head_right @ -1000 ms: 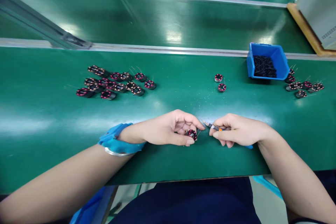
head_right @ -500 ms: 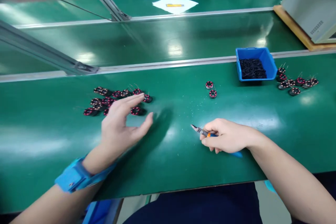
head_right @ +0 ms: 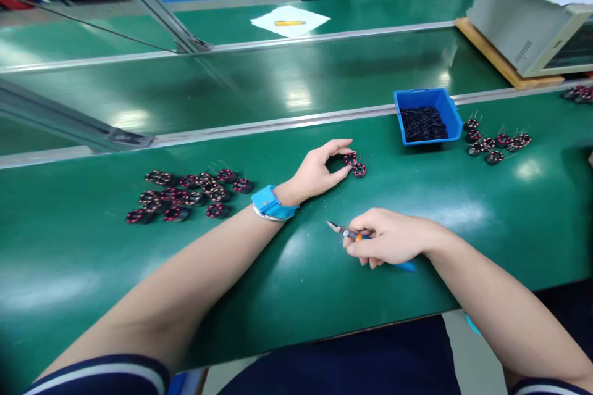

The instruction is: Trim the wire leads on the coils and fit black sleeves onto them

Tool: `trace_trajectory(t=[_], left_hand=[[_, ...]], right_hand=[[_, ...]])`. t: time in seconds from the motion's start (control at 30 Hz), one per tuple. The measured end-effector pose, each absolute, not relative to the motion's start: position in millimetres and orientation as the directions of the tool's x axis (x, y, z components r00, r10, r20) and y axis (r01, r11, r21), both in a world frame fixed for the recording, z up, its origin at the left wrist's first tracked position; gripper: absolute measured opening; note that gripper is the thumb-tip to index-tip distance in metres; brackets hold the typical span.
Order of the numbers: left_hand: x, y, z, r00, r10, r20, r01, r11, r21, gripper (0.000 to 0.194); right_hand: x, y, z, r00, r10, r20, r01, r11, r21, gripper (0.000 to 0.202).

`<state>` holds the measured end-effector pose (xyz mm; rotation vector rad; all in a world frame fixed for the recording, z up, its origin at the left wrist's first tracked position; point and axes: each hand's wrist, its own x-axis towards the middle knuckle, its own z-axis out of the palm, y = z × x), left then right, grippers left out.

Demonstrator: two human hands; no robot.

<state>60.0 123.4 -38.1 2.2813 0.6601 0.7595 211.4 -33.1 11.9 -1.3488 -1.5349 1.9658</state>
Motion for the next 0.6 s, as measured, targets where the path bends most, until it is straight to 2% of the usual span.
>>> trace_trajectory(t=[0.1,0.17,0.23,0.3,0.4,0.6], left_hand=[[42.2,98.6,-34.7,0.548,0.777,0.311,0.250,-0.507,0.825,0.052],[30.3,78.3,-30.9,0.455,0.873,0.174,0.187,-0.285,0.940,0.045],[21.6,59.5,-26.2,0.417,0.908,0.023,0.105,-0.073,0.992,0.034],[17.8,45.7,-21.6,0.402,0.913,-0.065,0.035,0.056,0.998,0.030],[20.3,35.5,-16.2,0.398,0.909,-0.121,-0.044,0.151,0.988,0.034],[31.6,26.1,-11.0,0.480,0.840,-0.252,-0.196,0.382,0.903,0.036]], right_hand=[[211.8,-31.5,6.8,-0.410,0.798,-0.441,0.200,-0.394,-0.897,0.016],[209.9,-30.2,2.3,-0.291,0.877,-0.383,0.106,-0.368,-0.924,0.018],[205.7,-29.4,-1.0,-0.186,0.926,-0.330,0.040,-0.328,-0.944,0.020],[200.0,-29.7,-2.1,-0.117,0.945,-0.306,0.030,-0.305,-0.952,0.022],[191.3,-30.8,-1.4,-0.069,0.960,-0.273,0.075,-0.268,-0.961,0.026],[184.2,-29.3,-3.0,0.027,0.995,-0.096,0.147,-0.099,-0.984,0.027]])
